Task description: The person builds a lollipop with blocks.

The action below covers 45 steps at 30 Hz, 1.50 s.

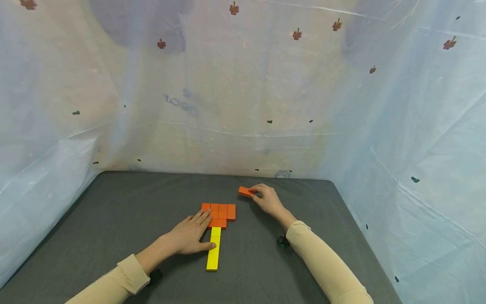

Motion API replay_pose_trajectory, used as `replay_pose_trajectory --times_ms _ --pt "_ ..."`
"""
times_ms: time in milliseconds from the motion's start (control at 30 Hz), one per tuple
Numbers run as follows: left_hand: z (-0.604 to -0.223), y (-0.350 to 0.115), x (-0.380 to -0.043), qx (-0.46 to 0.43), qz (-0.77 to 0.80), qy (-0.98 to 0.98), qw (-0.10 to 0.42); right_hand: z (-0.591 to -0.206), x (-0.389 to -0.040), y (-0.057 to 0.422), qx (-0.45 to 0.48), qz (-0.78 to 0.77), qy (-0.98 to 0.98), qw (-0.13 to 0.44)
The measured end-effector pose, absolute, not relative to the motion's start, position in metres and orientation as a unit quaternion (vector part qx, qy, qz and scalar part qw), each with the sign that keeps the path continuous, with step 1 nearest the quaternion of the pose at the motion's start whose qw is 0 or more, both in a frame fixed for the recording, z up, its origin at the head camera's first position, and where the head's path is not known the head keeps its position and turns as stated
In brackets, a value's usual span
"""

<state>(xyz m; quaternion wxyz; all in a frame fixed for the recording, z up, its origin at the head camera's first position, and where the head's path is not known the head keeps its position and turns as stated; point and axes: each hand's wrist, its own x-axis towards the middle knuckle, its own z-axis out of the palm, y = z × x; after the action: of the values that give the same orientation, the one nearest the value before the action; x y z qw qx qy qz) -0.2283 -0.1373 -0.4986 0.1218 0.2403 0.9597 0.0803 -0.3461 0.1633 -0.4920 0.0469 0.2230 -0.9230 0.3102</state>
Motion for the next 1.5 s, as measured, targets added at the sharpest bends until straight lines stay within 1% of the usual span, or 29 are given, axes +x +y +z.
replay_pose_trajectory --times_ms 267,700,933,1300,1500 --pt "-0.499 -0.138 -0.227 0.242 0.082 0.96 0.118 -0.495 -0.346 0.132 0.26 0.308 -0.915 0.025" --pt "-0.499 -0.137 -0.23 0.234 0.083 0.96 0.128 -0.498 -0.347 0.094 0.268 0.289 -0.919 -0.014" --pt "-0.5 -0.137 -0.229 0.241 0.081 0.96 0.118 -0.498 -0.346 0.084 0.275 0.266 -0.924 -0.018" --pt "-0.499 -0.137 -0.229 0.24 0.082 0.96 0.117 -0.498 -0.343 0.078 0.291 0.254 -0.922 -0.022" --pt "-0.498 -0.137 -0.228 0.239 0.083 0.96 0.118 -0.497 -0.343 0.076 0.279 0.266 -0.922 -0.026"
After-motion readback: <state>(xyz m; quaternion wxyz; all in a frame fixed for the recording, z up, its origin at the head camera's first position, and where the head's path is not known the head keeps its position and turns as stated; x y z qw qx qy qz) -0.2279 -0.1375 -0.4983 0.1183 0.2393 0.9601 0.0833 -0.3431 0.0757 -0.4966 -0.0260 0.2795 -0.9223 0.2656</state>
